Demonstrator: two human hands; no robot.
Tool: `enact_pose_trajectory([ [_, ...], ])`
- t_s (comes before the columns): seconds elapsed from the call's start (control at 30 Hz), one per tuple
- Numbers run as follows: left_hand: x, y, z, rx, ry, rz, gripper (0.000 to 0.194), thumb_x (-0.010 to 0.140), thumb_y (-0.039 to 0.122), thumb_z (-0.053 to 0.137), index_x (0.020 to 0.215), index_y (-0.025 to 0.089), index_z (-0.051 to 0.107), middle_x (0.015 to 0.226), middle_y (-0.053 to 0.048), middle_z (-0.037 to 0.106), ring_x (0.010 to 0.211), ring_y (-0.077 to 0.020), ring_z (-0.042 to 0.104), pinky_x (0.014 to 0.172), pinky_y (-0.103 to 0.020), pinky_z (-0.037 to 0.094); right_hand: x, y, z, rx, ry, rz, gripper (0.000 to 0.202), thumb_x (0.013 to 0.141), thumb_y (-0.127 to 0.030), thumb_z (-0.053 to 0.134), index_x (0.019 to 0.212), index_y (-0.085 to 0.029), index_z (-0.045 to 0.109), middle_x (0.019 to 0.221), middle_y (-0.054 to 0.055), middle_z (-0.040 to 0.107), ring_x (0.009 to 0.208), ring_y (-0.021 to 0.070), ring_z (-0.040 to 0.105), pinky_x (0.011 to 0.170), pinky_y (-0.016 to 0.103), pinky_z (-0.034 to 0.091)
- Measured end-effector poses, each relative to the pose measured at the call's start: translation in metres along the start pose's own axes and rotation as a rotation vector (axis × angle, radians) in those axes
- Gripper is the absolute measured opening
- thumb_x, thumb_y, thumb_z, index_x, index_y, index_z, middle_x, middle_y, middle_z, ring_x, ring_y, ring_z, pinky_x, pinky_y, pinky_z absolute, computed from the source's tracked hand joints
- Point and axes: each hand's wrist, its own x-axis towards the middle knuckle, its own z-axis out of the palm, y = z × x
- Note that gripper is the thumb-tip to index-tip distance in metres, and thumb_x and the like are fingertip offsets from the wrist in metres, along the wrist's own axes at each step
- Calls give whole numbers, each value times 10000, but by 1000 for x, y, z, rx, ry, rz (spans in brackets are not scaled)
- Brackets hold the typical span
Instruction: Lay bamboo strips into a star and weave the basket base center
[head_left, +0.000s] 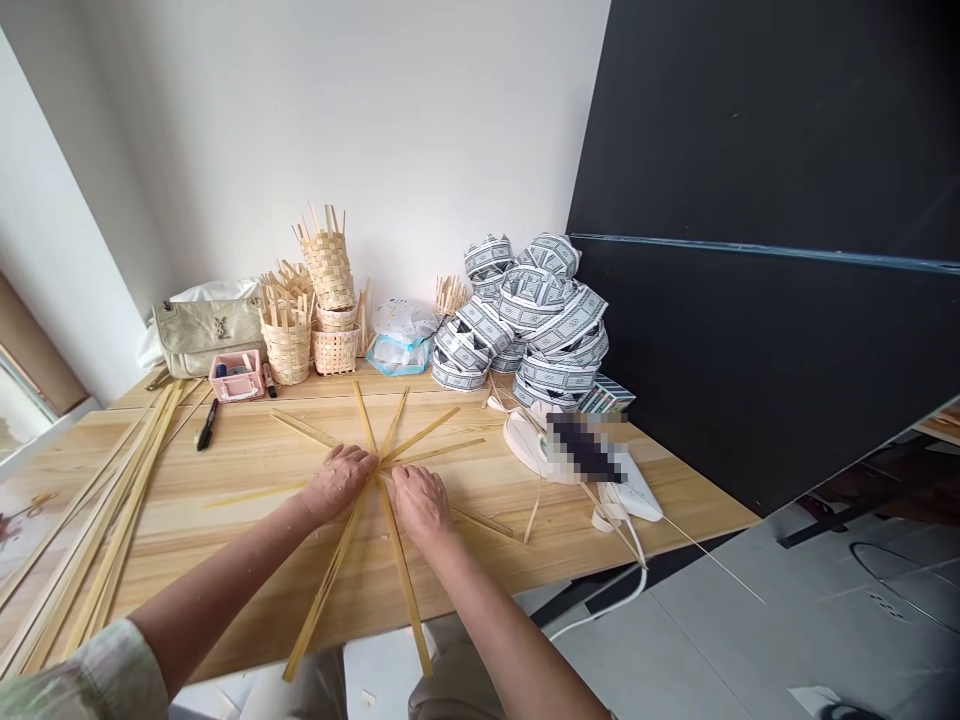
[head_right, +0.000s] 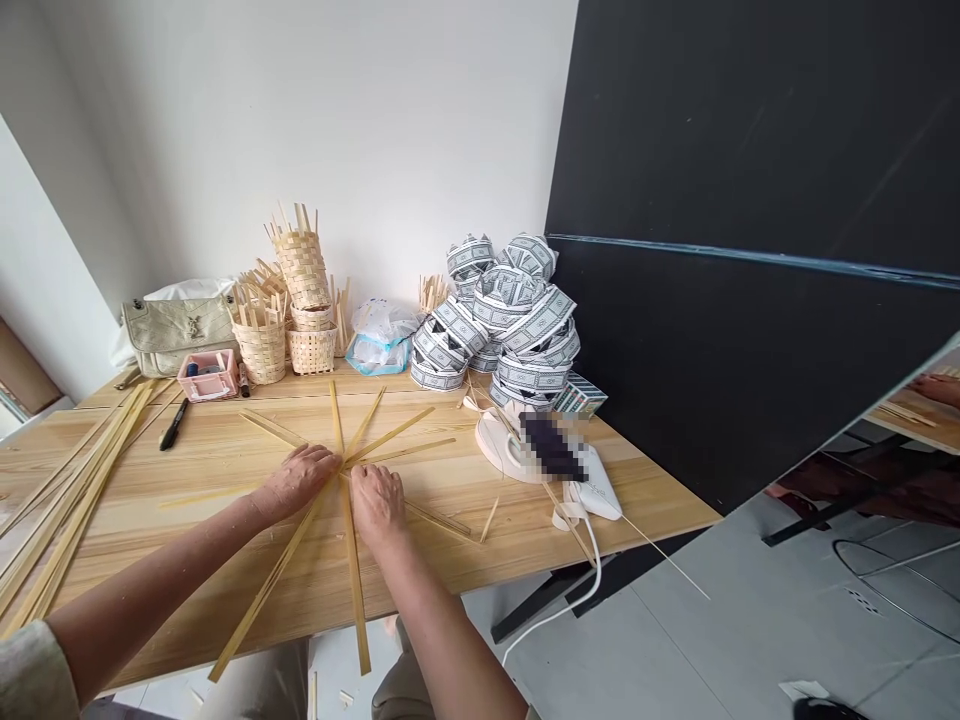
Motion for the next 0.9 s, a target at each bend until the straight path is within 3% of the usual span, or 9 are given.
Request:
enact_pose_trajectory([
  [0.1,-1,-4,-1,10,28,-9,268,776,66,444,997,176,548,961,-85,602,980,-219,508,859,-373,356,1,1,-2,174,-33,92,206,835,-119,351,857,-195,542,810,43,620,743,156,549,621,256,344],
  [0.23,-7,-10,-5,-27,99,-45,395,730,-7,398,1053,170,541,1075,-109,562,1076,-240,455,914,-408,322,4,10,1,631,-96,221,107,757,-121,456,763,-202,527,700,-13,588,652,121,529,583,224,348],
  [0.4,-17,-12,-15,-432,42,-401,364,731,70,402,1048,160,554,792,-70,614,814,-213,580,769,-365,425,-2,13,4,1396,-324,396,125,656,-115,517,763,-177,495,563,-68,495,476,76,449,492,204,346],
  [0.5,-23,-4,-20,-656,-17,-493,360,747,147,399,1083,181,525,672,-10,616,641,-158,601,646,-297,471,-11,7,4,1662,-357,443,220,567,-170,614,752,-170,496,571,-63,526,472,69,457,490,203,346],
  [0.67,-30,14,-22,-1390,43,-654,294,686,292,547,938,143,581,783,-34,636,683,-144,614,673,-278,481,-20,-7,4,1840,-400,446,327,492,-214,679,754,-167,490,577,-51,541,508,73,495,525,210,369],
  [0.77,-30,17,-20,-1493,134,-709,246,584,294,655,769,137,610,681,-7,623,589,-126,591,669,-292,474,-19,-12,4,1780,-383,439,292,541,-237,665,772,-177,496,616,-50,537,556,89,530,558,226,393],
  [0.9,-28,18,-18,-1476,173,-730,241,526,260,693,723,141,621,605,21,611,547,-111,564,621,-269,461,-12,-18,1,1615,-244,353,347,652,-232,595,992,-233,524,702,-48,555,690,112,558,605,227,413],
])
